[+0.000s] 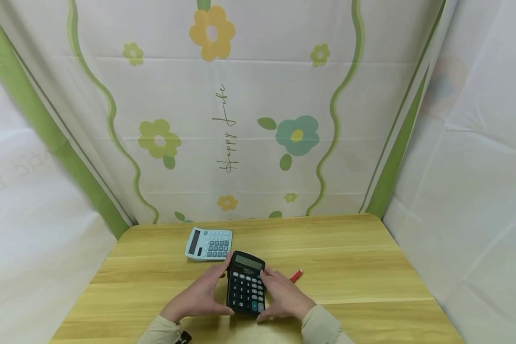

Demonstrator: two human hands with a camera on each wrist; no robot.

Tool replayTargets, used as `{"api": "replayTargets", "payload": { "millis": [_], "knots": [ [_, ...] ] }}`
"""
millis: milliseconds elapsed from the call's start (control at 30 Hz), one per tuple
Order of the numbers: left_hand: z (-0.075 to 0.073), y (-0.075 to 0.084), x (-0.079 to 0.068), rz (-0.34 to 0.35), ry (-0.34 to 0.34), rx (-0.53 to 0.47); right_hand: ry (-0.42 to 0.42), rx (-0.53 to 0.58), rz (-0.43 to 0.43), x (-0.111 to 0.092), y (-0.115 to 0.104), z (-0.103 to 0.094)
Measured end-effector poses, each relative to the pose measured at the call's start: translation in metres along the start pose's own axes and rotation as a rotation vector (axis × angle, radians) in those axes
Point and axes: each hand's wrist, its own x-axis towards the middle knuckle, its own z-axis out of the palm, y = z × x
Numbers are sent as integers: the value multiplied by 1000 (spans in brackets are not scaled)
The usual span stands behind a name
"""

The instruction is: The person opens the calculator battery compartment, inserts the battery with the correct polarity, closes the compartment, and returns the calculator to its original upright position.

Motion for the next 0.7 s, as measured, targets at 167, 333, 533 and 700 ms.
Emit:
{"api": "replayTargets", "payload": {
  "millis": [167, 333, 533, 700],
  "knots": [
    [1, 2, 0, 5, 29, 12, 17, -28, -22, 1, 0, 0],
    [4, 3, 2, -19, 58, 2, 33, -81, -30, 2, 1, 1],
    [9, 0, 6, 21, 82, -30, 61, -49, -52, 1, -1, 1],
    [14, -5, 11, 31, 69, -94, 58, 2, -54, 1, -3, 0]
  ]
}}
